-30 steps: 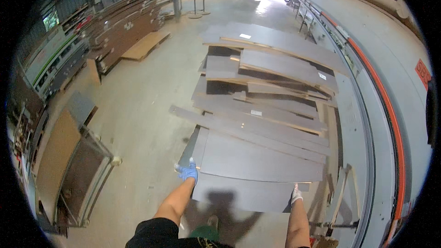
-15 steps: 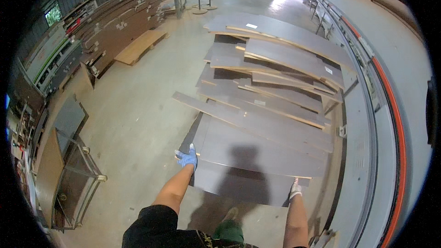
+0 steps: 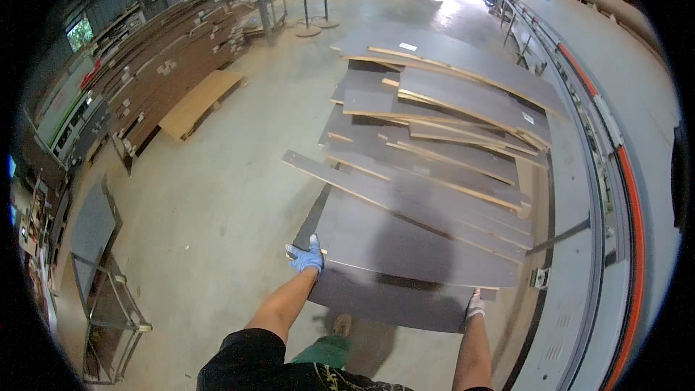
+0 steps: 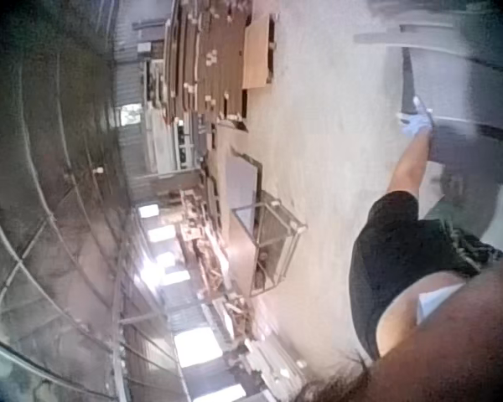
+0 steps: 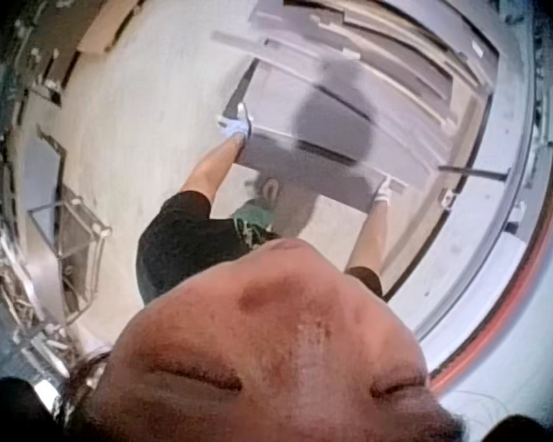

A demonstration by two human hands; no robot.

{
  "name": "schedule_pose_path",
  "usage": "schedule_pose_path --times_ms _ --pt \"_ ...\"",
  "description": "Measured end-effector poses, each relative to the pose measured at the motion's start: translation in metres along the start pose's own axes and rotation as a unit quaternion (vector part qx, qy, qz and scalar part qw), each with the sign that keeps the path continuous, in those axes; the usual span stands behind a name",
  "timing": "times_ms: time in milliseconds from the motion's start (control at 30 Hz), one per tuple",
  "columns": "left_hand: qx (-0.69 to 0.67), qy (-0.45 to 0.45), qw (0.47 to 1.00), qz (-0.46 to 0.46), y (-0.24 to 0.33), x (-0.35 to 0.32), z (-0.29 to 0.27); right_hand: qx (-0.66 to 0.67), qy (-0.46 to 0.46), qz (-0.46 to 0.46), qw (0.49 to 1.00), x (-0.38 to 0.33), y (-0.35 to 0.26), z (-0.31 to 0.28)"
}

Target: The person moves a large brown board across the workshop floor, then picks up and stacks several gray rectangular panels on a workbench. They wipe the panels with a white cloth and place them on a pile. The person also handles a long strip of material and places it on the pile.

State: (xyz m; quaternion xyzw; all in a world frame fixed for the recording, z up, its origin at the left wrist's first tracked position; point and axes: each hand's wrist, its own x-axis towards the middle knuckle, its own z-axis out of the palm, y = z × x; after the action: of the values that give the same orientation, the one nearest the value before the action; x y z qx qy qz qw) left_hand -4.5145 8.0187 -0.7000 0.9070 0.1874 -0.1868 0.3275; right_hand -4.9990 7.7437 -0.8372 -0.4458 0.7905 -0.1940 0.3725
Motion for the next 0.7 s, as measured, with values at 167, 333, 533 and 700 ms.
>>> schedule_pose_path --times_ms 167,333,533,700 --pt "0.009 -0.014 0.999 -0.035 0.096 0.024 0.068 0.032 -0.022 0.020 0.999 0.060 -0.121 0.033" --pt "0.001 0.013 1.000 -0.008 0.208 0.053 0.124 0.065 -0.047 0.007 0.997 0.118 -0.225 0.074" --pt "-0.020 -0.013 0.999 -0.031 0.350 0.087 0.192 0.130 -0.070 0.002 0.989 0.273 -0.304 0.160" --pt "-0.018 -0.003 1.000 -0.016 0.456 0.120 0.265 0.106 -0.084 0.065 0.989 0.303 -0.428 0.188"
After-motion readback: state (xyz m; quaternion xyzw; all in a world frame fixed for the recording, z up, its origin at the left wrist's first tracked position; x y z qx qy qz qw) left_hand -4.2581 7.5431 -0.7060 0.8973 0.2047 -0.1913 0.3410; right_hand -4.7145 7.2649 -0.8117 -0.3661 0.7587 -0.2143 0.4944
